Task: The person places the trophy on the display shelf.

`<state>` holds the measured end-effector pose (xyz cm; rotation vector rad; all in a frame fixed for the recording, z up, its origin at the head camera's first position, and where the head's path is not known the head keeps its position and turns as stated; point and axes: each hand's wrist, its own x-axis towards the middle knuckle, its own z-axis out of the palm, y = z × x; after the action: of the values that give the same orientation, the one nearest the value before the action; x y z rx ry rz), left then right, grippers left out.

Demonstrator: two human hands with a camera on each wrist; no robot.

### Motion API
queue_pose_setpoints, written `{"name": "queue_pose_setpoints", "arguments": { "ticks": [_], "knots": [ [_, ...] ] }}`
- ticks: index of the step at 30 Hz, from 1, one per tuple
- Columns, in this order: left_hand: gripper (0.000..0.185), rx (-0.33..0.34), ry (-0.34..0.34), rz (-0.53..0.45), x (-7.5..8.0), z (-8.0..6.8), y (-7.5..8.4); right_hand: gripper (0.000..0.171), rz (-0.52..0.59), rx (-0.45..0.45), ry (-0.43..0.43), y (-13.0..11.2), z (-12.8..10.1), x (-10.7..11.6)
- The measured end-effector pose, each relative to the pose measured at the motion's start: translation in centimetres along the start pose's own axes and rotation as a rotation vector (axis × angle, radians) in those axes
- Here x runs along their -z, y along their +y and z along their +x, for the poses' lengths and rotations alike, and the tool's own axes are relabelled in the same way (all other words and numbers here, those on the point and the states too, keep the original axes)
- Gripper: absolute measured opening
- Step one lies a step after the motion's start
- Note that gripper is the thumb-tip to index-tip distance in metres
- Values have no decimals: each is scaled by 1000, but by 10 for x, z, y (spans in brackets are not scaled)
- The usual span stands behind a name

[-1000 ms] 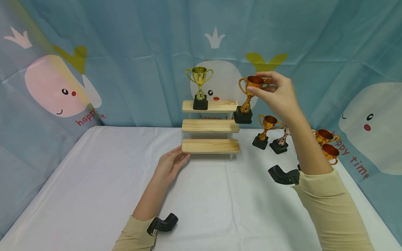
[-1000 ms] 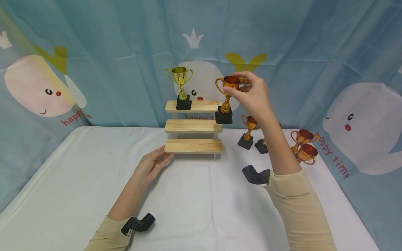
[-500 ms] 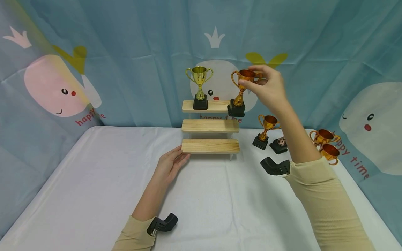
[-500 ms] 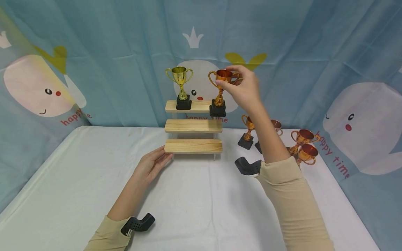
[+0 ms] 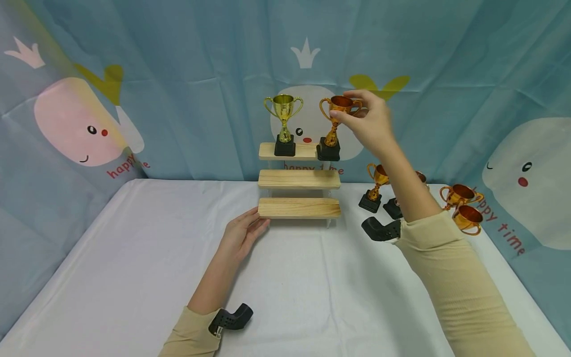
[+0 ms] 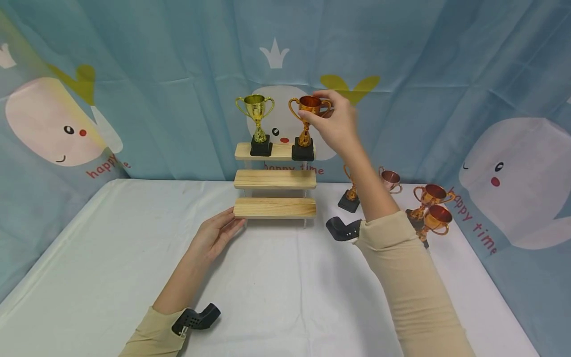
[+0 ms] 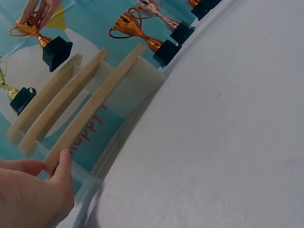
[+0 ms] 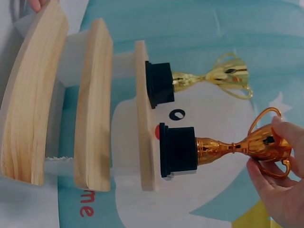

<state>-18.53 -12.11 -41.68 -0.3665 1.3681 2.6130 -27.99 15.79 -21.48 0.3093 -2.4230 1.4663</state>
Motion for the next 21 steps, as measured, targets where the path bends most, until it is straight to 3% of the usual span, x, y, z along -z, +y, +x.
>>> {"name": "queue_pose_setpoints", "arguments": {
  "ticks": [21],
  "knots": [
    [51, -1, 23, -7, 0, 3, -2, 55, -70, 7, -12, 5, 22, -20]
  ]
}}
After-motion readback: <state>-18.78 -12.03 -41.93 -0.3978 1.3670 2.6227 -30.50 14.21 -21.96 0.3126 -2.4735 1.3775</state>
